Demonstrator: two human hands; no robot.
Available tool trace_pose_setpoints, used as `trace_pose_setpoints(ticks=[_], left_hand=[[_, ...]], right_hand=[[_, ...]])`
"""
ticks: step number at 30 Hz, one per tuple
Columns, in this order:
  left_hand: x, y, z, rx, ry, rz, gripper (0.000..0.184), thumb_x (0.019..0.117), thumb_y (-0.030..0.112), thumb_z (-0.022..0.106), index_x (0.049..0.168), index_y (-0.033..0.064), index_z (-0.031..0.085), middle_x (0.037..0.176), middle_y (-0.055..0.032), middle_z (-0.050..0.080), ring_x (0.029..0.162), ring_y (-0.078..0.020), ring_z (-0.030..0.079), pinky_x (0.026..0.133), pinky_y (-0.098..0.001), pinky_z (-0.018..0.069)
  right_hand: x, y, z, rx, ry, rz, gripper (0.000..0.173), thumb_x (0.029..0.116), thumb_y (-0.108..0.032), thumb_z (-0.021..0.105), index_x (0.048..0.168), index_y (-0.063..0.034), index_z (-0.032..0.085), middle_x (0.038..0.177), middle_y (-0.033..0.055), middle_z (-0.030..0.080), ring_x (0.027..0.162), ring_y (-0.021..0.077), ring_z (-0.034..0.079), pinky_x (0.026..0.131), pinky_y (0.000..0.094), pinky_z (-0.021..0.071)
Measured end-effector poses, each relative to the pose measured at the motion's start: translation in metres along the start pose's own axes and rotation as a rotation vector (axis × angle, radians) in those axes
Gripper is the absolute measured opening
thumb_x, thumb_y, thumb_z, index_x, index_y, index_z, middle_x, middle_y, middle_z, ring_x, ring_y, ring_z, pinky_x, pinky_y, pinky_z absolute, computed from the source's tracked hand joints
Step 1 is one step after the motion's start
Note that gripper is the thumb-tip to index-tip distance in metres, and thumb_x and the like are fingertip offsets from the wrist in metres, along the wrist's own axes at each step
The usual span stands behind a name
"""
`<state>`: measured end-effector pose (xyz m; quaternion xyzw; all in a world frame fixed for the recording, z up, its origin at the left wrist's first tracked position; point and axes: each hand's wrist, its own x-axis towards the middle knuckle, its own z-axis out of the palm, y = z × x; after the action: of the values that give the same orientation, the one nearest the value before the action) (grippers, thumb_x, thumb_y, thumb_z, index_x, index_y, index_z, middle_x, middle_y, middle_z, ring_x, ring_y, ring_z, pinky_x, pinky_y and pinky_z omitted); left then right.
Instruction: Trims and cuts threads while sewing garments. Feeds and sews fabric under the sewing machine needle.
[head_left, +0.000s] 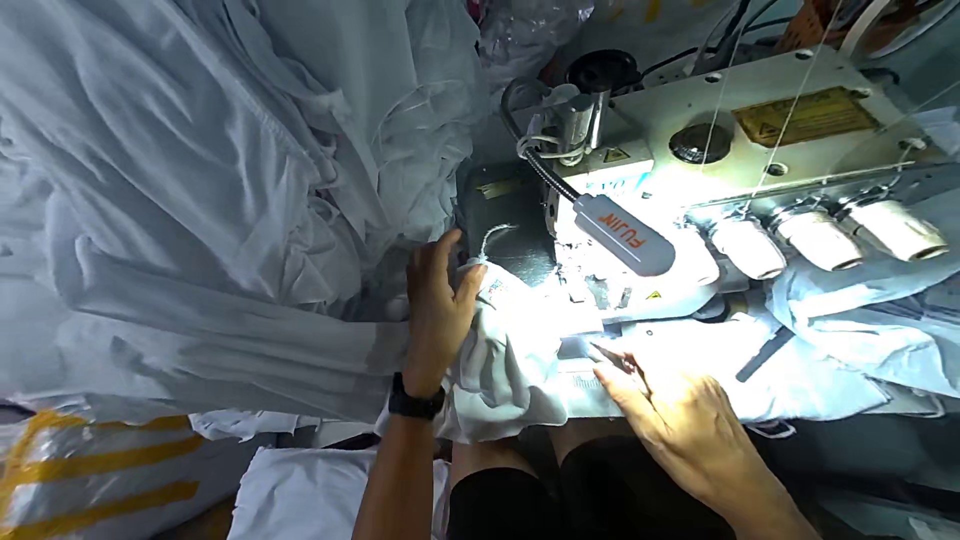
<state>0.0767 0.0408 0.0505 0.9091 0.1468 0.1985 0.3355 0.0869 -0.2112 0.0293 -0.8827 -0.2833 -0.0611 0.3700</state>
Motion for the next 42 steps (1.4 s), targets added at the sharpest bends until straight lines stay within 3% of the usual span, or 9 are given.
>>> trace_pose_setpoints(ticks=[3,6,8,12,18,25,35,37,42], left_hand=[[0.007,-0.011,-0.005,-0.134,-0.081,0.003,0.020,0.0995,0.015,0.062,0.106,-0.0040,0.067,0.131,-0.0199,0.058,0.124,-0.0278,0.055,0.103,-0.0452,0.0450],[-0.001,-0.005,-0.014,-0.232,-0.028,0.053,0.012,0.1019,0.013,0.059,0.102,0.0016,0.061,0.086,-0.0005,0.064,0.073,-0.0002,0.059,0.067,-0.0183,0.0499],[-0.005,-0.002,-0.019,-0.304,-0.010,0.134,0.005,0.1009,0.008,0.058,0.103,0.0035,0.056,0.075,0.0053,0.058,0.062,0.0045,0.053,0.059,-0.0126,0.0461],[-0.006,0.003,-0.030,-0.271,-0.007,0.315,0.014,0.0991,0.000,0.055,0.102,-0.0046,0.068,0.102,-0.0070,0.073,0.094,-0.0025,0.069,0.087,-0.0198,0.0564],[-0.008,0.006,-0.041,-0.217,-0.108,0.371,0.023,0.0947,-0.001,0.059,0.113,-0.0072,0.071,0.117,-0.0142,0.072,0.108,-0.0080,0.068,0.096,-0.0223,0.0539],[-0.008,0.016,-0.053,-0.183,-0.278,0.428,0.034,0.0900,-0.002,0.065,0.124,-0.0044,0.069,0.123,-0.0140,0.069,0.105,-0.0097,0.066,0.091,-0.0221,0.0531],[-0.012,0.029,-0.068,0.056,-0.302,0.384,0.028,0.0937,0.000,0.063,0.120,-0.0074,0.068,0.134,-0.0210,0.063,0.115,-0.0247,0.067,0.096,-0.0360,0.0552],[-0.019,0.034,-0.088,0.114,-0.255,0.348,0.013,0.0954,0.002,0.063,0.101,-0.0064,0.072,0.128,-0.0193,0.066,0.110,-0.0232,0.068,0.095,-0.0357,0.0557],[-0.044,0.062,-0.143,0.024,-0.157,0.422,0.013,0.0991,0.004,0.057,0.107,-0.0023,0.065,0.097,-0.0054,0.067,0.087,-0.0021,0.063,0.080,-0.0172,0.0518]], right_hand=[[0.011,-0.005,-0.003,0.146,-0.020,-0.026,0.039,0.1012,-0.023,0.047,0.121,0.0011,0.069,0.097,0.0119,0.069,0.076,0.0086,0.062,0.068,0.0192,0.0502],[0.025,-0.012,0.002,0.161,0.075,-0.073,0.032,0.0981,-0.014,0.053,0.117,0.0029,0.073,0.096,0.0144,0.071,0.082,0.0102,0.064,0.077,0.0169,0.0511],[0.033,-0.020,0.006,0.085,0.147,-0.089,0.026,0.0952,-0.012,0.058,0.105,0.0024,0.077,0.087,0.0146,0.072,0.076,0.0162,0.066,0.072,0.0230,0.0528],[0.043,-0.039,0.016,-0.066,0.145,-0.063,0.021,0.0933,-0.008,0.057,0.094,0.0052,0.074,0.078,0.0194,0.068,0.069,0.0335,0.069,0.063,0.0449,0.0561],[0.050,-0.045,0.031,-0.024,0.179,-0.100,0.024,0.0931,-0.006,0.058,0.106,0.0067,0.074,0.083,0.0202,0.069,0.070,0.0343,0.069,0.063,0.0460,0.0567],[0.055,-0.045,0.013,0.605,-0.028,0.188,0.021,0.0947,-0.013,0.062,0.106,-0.0008,0.075,0.080,-0.0029,0.066,0.063,-0.0074,0.053,0.059,0.0088,0.0446],[0.064,-0.052,0.007,0.840,-0.198,0.166,0.014,0.0941,-0.003,0.060,0.102,-0.0048,0.073,0.072,-0.0091,0.063,0.055,-0.0062,0.049,0.053,0.0113,0.0425],[0.061,-0.046,0.004,0.881,-0.141,0.097,0.017,0.0906,-0.004,0.064,0.106,-0.0042,0.072,0.072,-0.0103,0.064,0.056,-0.0064,0.052,0.052,0.0111,0.0452],[0.046,-0.044,0.020,0.764,-0.099,-0.049,0.053,0.0825,-0.027,0.081,0.127,-0.0010,0.066,0.092,-0.0019,0.064,0.059,-0.0038,0.047,0.053,0.0129,0.0428]])
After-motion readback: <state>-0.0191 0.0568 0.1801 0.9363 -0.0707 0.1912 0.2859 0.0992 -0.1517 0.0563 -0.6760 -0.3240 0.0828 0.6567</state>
